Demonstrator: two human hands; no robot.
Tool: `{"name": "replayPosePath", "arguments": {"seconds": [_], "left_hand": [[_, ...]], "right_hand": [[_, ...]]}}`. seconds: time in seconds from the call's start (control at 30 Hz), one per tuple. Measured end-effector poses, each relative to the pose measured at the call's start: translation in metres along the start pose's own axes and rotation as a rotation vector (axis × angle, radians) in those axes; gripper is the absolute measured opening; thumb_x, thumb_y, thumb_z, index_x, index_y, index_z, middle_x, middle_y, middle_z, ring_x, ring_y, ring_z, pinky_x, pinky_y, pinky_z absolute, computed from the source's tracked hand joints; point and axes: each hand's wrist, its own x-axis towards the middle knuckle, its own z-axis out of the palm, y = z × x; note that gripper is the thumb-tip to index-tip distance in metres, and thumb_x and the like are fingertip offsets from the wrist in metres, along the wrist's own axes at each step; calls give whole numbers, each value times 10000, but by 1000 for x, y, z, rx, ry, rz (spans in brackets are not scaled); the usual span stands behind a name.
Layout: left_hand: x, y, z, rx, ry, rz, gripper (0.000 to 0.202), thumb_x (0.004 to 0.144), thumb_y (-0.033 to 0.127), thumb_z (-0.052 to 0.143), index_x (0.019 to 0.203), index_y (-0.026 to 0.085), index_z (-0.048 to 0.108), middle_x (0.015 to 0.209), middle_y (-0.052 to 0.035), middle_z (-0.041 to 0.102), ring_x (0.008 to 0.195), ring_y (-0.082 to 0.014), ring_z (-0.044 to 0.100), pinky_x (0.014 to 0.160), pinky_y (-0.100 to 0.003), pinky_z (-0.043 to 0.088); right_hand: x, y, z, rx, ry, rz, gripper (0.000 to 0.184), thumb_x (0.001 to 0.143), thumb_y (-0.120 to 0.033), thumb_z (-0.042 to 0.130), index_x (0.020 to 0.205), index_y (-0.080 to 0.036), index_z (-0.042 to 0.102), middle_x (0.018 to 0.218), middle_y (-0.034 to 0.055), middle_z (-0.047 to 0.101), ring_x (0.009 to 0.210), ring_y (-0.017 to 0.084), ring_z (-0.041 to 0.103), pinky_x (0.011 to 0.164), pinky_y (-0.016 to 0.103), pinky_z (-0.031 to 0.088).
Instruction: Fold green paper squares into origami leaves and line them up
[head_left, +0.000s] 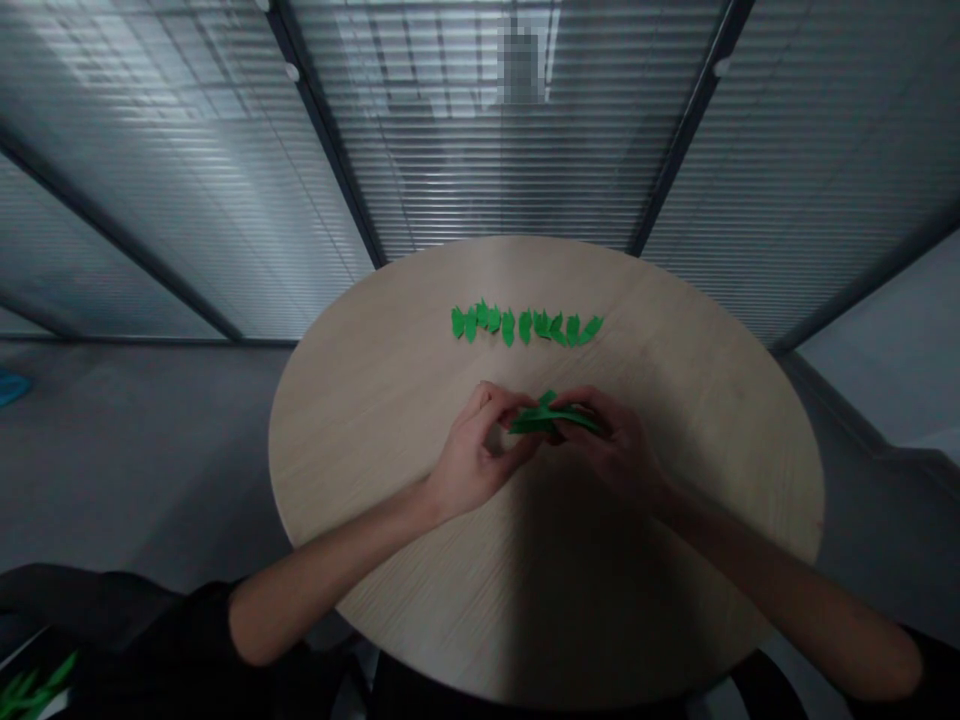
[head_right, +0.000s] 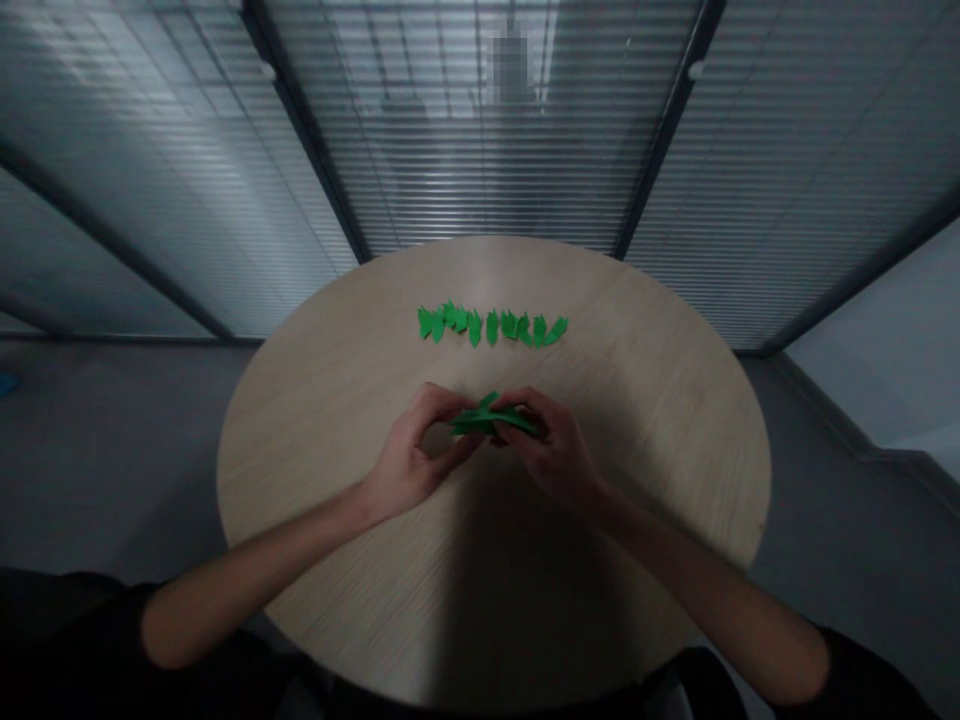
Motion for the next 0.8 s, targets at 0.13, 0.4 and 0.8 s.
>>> {"name": "replayPosePath", "arguments": {"seconds": [0.13, 0.4, 0.8], "left_hand": [[1, 2, 0, -17, -9, -7, 209, 943, 232, 724, 1136, 195, 653, 926, -34, 617, 839, -166, 599, 735, -301, 499], [1, 0, 0, 63, 74, 62, 228, 917, 128, 689, 1127, 207, 645, 991, -55, 667, 927, -191, 616, 807, -336, 515], [-2, 0, 2, 23, 72, -122, 258, 896, 107, 663, 1134, 204, 693, 819, 4, 686, 646, -116, 553, 602, -247, 441]], "right_hand": [[-1, -1, 1, -35, 7, -36, 207, 841, -365, 816, 956, -237, 700, 814, 10, 764, 740, 191, 767, 715, 325, 635], [-1, 0, 3, -18, 3, -36, 302, 836, -487, 825, 952, -243, 691, 876, 28, 761, 772, 206, 779, 737, 360, 673], [-2, 7, 3, -26, -44, -12, 199, 915, -396, 755, 995, -240, 660, 887, 28, 730, 785, 183, 736, 729, 338, 630]]}}
